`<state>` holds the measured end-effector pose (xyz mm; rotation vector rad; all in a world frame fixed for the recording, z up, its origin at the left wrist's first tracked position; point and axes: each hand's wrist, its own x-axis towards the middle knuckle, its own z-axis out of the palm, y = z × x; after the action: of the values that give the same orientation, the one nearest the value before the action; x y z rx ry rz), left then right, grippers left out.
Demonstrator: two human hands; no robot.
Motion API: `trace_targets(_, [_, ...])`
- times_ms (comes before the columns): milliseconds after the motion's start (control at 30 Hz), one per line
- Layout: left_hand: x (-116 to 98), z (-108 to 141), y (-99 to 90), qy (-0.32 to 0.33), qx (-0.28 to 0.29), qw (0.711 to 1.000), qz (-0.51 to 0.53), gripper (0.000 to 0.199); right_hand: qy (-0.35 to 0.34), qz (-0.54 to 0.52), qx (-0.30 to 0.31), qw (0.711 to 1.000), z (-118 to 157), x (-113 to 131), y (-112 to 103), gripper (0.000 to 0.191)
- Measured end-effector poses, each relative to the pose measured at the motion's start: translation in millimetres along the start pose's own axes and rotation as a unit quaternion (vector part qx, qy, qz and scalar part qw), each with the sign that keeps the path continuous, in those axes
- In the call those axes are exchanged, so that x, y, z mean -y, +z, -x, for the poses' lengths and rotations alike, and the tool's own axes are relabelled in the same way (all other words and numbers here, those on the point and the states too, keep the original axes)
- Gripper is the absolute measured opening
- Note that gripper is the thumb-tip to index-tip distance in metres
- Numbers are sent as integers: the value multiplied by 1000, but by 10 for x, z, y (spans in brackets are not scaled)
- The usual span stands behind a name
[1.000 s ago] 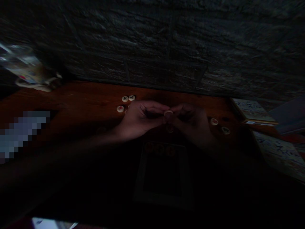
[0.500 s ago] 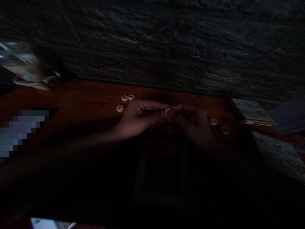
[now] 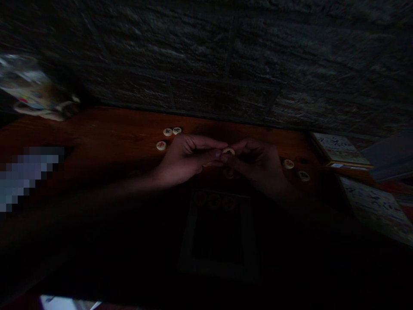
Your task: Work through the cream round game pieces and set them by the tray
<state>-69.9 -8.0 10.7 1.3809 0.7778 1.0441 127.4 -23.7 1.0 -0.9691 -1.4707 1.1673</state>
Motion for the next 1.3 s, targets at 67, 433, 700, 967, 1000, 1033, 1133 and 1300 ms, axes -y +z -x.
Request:
trace_targets(67, [11, -1, -1, 5, -3, 1000, 6, 25, 2, -2, 4, 1000, -1, 5, -1, 37])
trace_targets(433, [8, -13, 17, -1, -22, 1000, -6, 29, 1, 7, 27, 1000, 8, 42, -13, 32])
trace_targets(700, [35, -10, -12, 31, 3, 998, -59, 31, 10, 3, 18, 1000, 11, 55, -11, 35])
trace_targets(967, [60, 0, -1, 79, 41, 990, -109, 24, 7, 32, 16, 999, 11, 36, -2, 40])
trace_targets(1000, [55, 3, 3, 73, 38, 991, -106, 23, 8, 31, 17, 999, 12, 39, -1, 40])
trace_targets(1033, [49, 4, 5, 67, 32, 992, -101, 22, 8, 31, 15, 999, 13, 41, -1, 39])
trace_targets(1133, [35, 6, 7, 50, 17, 995, -89, 20, 9, 28, 5, 1000, 18, 43, -3, 34])
trace_targets(1300, [14, 5, 13, 32, 7, 997, -71, 21, 4, 37, 7, 999, 17, 44, -7, 32])
